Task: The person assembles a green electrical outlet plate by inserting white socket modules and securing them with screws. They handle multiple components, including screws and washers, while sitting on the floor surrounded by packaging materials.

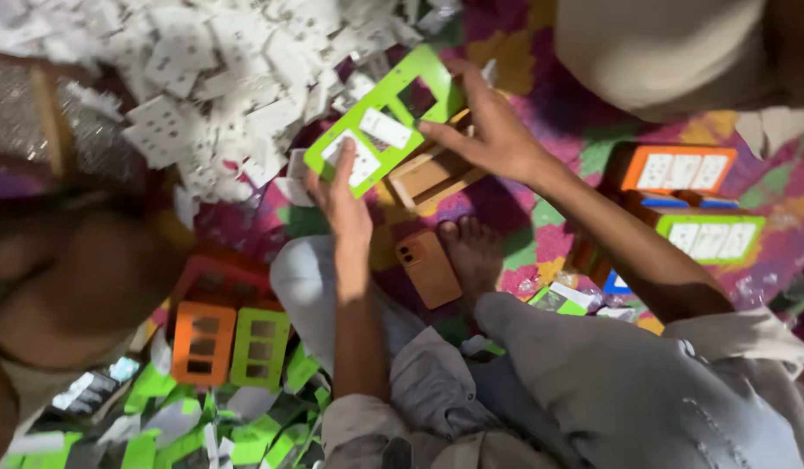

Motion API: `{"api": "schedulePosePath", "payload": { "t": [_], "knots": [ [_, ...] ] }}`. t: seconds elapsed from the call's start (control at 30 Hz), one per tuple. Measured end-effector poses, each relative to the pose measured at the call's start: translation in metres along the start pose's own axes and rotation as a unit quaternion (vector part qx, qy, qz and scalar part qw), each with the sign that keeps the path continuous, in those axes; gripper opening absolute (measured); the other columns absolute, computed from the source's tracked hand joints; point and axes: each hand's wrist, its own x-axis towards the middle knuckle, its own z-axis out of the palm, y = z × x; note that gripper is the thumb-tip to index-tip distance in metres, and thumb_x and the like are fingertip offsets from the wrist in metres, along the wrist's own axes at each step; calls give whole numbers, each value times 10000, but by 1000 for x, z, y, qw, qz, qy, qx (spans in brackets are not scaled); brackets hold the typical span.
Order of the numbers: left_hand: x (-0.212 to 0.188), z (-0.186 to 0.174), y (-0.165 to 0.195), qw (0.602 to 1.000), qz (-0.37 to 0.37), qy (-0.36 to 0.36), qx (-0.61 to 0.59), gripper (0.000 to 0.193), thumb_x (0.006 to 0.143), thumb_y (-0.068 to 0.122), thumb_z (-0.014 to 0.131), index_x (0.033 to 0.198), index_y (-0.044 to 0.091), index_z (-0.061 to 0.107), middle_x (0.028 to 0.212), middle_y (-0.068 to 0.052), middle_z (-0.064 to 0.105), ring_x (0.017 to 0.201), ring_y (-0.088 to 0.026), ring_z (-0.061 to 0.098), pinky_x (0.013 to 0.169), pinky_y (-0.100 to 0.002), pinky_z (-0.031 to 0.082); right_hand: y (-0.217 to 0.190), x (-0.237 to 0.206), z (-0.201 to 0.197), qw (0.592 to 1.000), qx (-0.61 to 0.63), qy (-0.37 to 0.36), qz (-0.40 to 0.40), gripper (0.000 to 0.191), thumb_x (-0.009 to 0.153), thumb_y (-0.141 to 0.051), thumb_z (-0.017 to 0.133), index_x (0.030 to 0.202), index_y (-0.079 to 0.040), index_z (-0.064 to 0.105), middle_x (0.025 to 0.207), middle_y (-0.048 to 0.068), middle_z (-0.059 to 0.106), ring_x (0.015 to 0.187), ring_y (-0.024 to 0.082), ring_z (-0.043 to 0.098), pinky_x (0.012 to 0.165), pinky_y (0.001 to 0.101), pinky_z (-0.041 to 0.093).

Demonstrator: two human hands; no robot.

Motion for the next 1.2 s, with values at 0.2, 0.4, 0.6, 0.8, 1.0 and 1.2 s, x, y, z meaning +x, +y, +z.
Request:
{"api": "schedulePosePath", "payload": {
  "t": [0.2, 0.4, 0.6, 0.8, 1.0, 1.2],
  "knots": [
    [-6, 12, 11, 998, -2, -26, -49, 455, 863, 127, 818, 1245, 4, 604, 1203, -129, 688, 1094, -221, 677, 956, -363, 552, -18, 13, 9, 998, -13, 51, -35, 596, 1083, -279, 744, 1402, 80, 392, 1185, 235, 680, 1107, 298, 728, 901, 378, 605],
    [-18, 16, 11, 998, 7, -57, 16, 459, 859, 120, 822, 1254, -7, 625, 1181, -122, 692, 1039, -209, 684, 908, -354, 564, -41, -9, 10, 992, -46, 119, 14, 618, 985, -267, 819, 1345, 50, 429, 983, 141, 722, 763, 234, 713, 651, 340, 556],
    [-50, 20, 12, 993, 13, -109, -42, 396, 836, 25, 821, 1191, -20, 651, 1120, -120, 736, 1002, -200, 724, 888, -344, 598, -49, -39, 29, 984, -46, 171, 25, 834, 845, -319, 877, 1390, 53, 366, 1084, 201, 671, 909, 291, 699, 782, 400, 571],
    [-73, 13, 24, 991, -20, -131, 32, 324, 839, -14, 815, 1148, -40, 721, 996, -108, 767, 807, -183, 715, 694, -327, 590, -21, -60, 50, 984, -45, 175, 13, 878, 804, -338, 910, 1391, 57, 389, 1144, 214, 634, 1022, 317, 677, 853, 408, 558],
    [-44, 2, 46, 995, 104, -6, -2, 388, 808, -82, 817, 1173, -17, 703, 1122, -99, 754, 960, -168, 735, 853, -320, 603, 11, -34, 34, 991, 14, 109, 76, 285, 1048, -223, 669, 1295, -80, 663, 1127, 102, 664, 955, 224, 682, 788, 352, 565],
    [-26, -25, 66, 988, 139, 30, -57, 327, 861, -107, 793, 1173, -53, 711, 1118, -127, 754, 950, -190, 724, 851, -344, 599, 21, 6, 60, 952, -283, 36, -111, 247, 900, -226, 794, 1090, -70, 778, 984, 113, 682, 932, 298, 591, 805, 430, 482]
  ]
}}
